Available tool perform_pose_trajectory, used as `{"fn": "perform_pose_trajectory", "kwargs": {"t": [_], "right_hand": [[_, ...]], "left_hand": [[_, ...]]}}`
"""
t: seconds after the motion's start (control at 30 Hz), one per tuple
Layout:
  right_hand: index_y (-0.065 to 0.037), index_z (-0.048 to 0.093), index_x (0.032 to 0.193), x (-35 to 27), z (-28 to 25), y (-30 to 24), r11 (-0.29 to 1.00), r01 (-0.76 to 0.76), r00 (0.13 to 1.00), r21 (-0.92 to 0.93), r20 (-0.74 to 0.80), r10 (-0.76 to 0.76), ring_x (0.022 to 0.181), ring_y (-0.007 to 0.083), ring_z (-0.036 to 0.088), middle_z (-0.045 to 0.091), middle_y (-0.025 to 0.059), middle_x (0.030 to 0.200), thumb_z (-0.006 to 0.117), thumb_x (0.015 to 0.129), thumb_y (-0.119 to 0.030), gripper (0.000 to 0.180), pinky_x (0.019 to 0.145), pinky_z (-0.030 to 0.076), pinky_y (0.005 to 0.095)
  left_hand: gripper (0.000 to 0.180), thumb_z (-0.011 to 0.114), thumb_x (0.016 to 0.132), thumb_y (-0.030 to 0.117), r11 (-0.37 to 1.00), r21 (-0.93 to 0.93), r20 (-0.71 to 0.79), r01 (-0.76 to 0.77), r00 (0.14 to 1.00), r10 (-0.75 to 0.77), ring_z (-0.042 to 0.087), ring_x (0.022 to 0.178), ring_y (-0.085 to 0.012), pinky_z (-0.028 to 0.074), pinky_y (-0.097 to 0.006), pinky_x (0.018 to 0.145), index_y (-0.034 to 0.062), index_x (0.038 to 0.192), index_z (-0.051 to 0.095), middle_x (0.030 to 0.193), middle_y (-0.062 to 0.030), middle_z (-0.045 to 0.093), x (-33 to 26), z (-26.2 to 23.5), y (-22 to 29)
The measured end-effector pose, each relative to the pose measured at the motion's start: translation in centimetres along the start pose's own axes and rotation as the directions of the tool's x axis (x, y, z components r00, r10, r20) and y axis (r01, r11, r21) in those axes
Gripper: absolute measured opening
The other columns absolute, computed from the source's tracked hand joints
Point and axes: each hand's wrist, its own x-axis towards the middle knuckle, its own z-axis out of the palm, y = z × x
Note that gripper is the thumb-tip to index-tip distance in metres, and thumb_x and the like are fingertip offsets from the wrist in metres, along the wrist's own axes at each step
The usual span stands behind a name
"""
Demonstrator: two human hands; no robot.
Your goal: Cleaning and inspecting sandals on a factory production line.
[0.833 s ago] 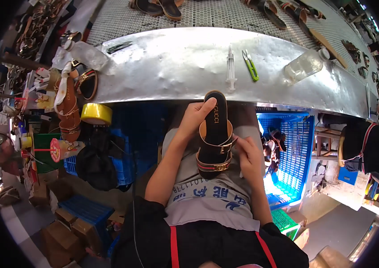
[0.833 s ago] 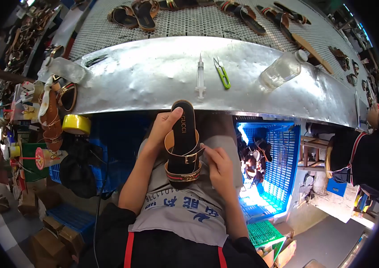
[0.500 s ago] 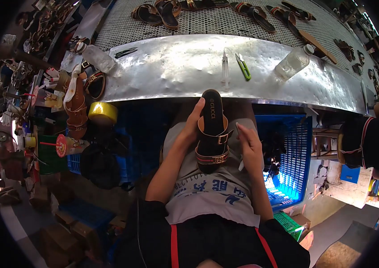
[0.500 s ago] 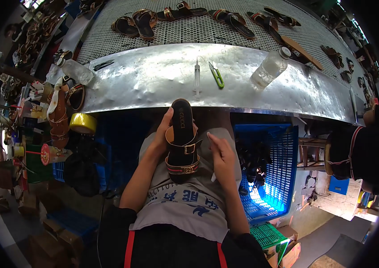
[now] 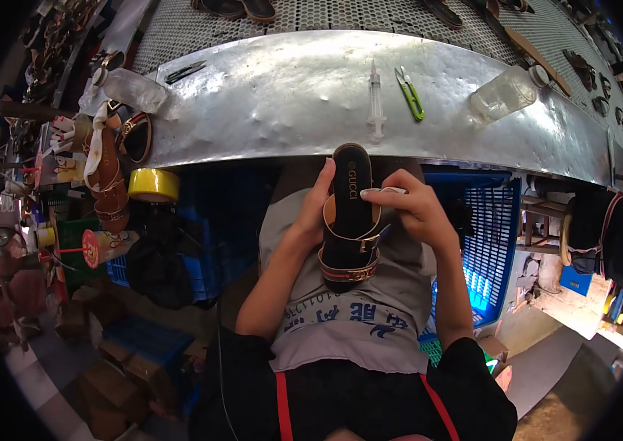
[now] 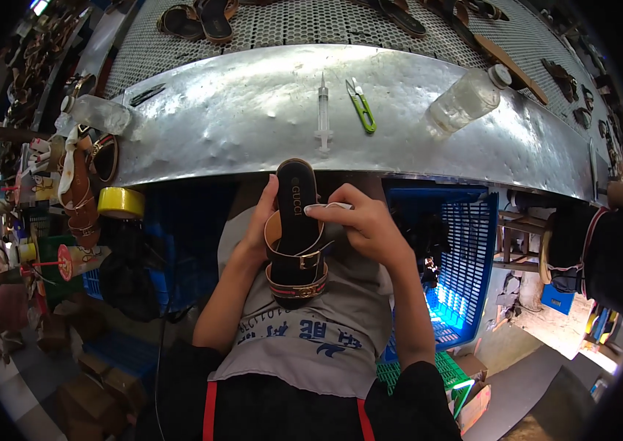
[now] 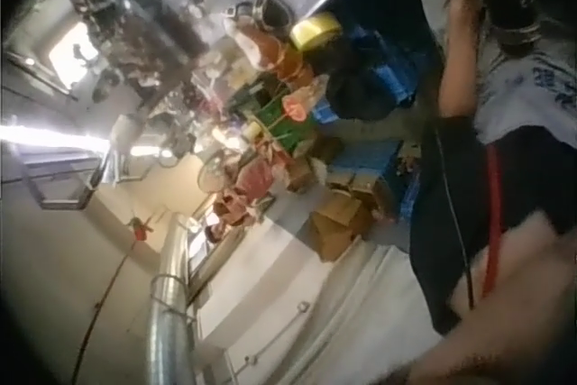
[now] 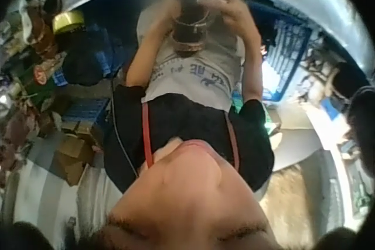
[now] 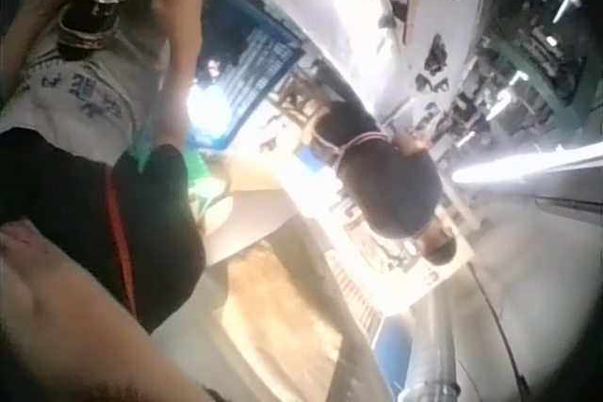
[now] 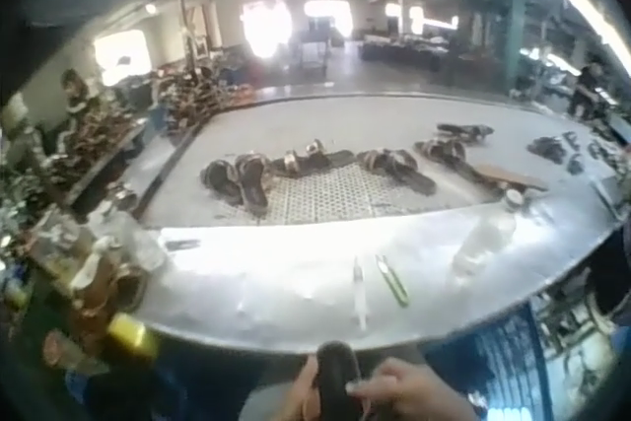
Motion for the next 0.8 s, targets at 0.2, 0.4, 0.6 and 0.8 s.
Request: {"fn": "perform_pose_trajectory", "kwargs": {"t": [0.2, 0.4, 0.6, 0.8], "right_hand": [[-0.012, 0.072, 0.120, 0.9, -0.2, 0.9, 0.972, -0.132, 0.941, -0.192, -0.333, 0.062, 0.086, 0.0263, 0.063, 0.060, 0.0117, 0.096, 0.055, 0.078, 0.014, 0.052, 0.076, 0.049, 0.0290], [-0.002, 0.071, 0.118, 0.7, 3.7, 0.9, 0.992, -0.086, 0.930, 0.089, -0.349, 0.112, 0.091, 0.0218, 0.059, 0.061, 0.0108, 0.098, 0.056, 0.084, 0.012, 0.040, 0.082, 0.047, 0.0296], [0.004, 0.058, 0.132, -1.0, 2.7, 4.1, 0.968, -0.064, 0.827, 0.241, -0.530, 0.187, 0.107, 0.0210, 0.056, 0.060, 0.0124, 0.119, 0.052, 0.102, -0.008, 0.033, 0.095, 0.044, 0.0315], [0.005, 0.056, 0.131, 2.6, 0.4, 7.2, 0.980, 0.022, 0.809, 0.196, -0.579, 0.098, 0.064, 0.0170, 0.054, 0.068, 0.0185, 0.101, 0.056, 0.101, -0.016, 0.036, 0.056, 0.046, 0.0284]], "left_hand": [[0.077, 0.026, 0.101, 0.067, 0.994, 0.084, 0.075, -0.075, 0.995, 0.069, 0.070, 0.093, -0.0207, 0.058, -0.034, 0.081, 0.0024, 0.126, 0.060, 0.105, -0.0133, 0.070, 1.2, -0.6, 0.2], [0.080, 0.026, 0.098, 0.072, 0.979, -0.202, -0.057, -0.008, 0.998, -0.003, 0.066, 0.092, -0.0175, 0.056, -0.029, 0.080, 0.0065, 0.132, 0.058, 0.109, -0.0094, 0.068, -0.5, -2.0, -0.2], [0.076, 0.032, 0.097, 0.073, 0.997, -0.064, 0.318, -0.050, 0.946, 0.068, 0.061, 0.088, -0.0121, 0.052, -0.027, 0.077, 0.0108, 0.131, 0.060, 0.111, -0.0041, 0.069, 3.7, -2.0, -2.7], [0.070, 0.037, 0.098, 0.068, 0.982, -0.085, 0.352, -0.171, 0.916, 0.190, 0.066, 0.078, -0.0119, 0.054, -0.024, 0.069, 0.0065, 0.112, 0.067, 0.094, -0.0023, 0.071, 4.0, -2.7, -2.5]]}}
